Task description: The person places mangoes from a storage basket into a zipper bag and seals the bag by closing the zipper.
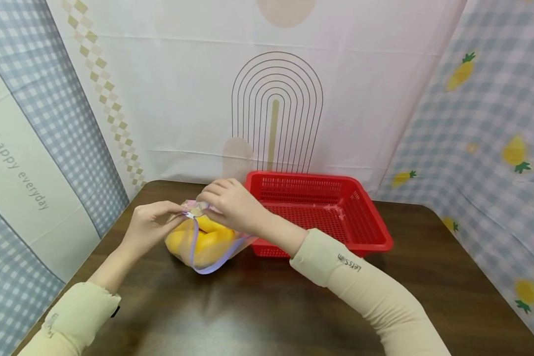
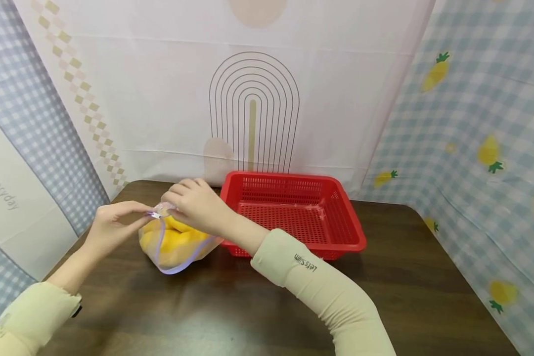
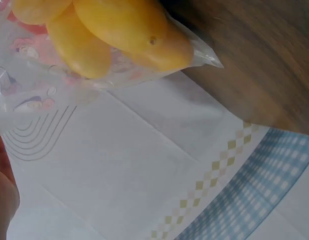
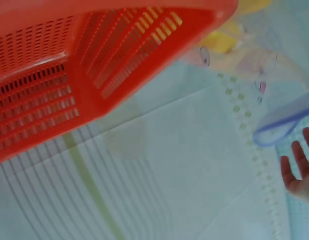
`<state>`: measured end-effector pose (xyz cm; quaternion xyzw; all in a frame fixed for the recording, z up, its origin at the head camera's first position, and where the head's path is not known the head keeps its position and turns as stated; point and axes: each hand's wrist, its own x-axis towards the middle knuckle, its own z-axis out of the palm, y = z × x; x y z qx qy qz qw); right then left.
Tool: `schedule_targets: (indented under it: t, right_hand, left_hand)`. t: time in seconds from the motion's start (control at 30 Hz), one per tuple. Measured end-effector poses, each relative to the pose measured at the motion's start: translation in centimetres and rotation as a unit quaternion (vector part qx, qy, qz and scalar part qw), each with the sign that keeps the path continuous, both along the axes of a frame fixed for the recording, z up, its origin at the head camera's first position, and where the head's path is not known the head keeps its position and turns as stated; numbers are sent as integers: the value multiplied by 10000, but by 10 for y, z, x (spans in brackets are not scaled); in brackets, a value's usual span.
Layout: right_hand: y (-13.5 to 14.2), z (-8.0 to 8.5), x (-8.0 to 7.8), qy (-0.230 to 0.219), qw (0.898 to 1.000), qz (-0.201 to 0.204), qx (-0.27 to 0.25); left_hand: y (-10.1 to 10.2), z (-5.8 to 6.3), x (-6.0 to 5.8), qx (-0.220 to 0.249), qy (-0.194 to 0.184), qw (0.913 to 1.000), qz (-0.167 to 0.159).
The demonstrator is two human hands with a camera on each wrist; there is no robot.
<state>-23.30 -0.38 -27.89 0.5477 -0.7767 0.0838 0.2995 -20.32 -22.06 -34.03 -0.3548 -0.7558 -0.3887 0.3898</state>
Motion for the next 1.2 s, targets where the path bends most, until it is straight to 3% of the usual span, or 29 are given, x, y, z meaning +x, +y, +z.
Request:
schedule_targets:
  t: [0.13,0.3,0.57,0.7,0.8,0.93,1.0,1.07,1.2]
  right_hand:
    - [-7,-11,10,742,9964,-244,335]
    - [-16,-18,16,1769,9835,-328,174]
    - [-29,-21,19,2467,9689,-184,-59]
    - [-33,-21,19,2534,9667,-338,-109]
    - [-35,-20,19,2511,9669,-454,-94]
    - [-37,-19,18,2547,9655,-536,-70]
    - [-37,-18,17,2584,9645,-540,-46]
    - [-37,-17,16,2632,9632,-537,-23]
    - [-39,-17,14,2686,9618,-520,3]
  left_hand:
    - [-4,-1,7,-72,370,9993,-30]
    - [-6,-1,13,32,597,9982,-39]
    - [-9,-1,14,246,521,9983,-33]
    - [-9,0,15,322,167,9993,12]
    - [-9,1,15,490,-429,9979,46]
    - [-10,4,14,912,-1531,9840,-49]
    - [-11,6,13,1085,-1895,9758,-140]
    - [-11,7,12,1159,-2057,9715,-192]
    - [-11,9,11,1073,-2080,9721,-152]
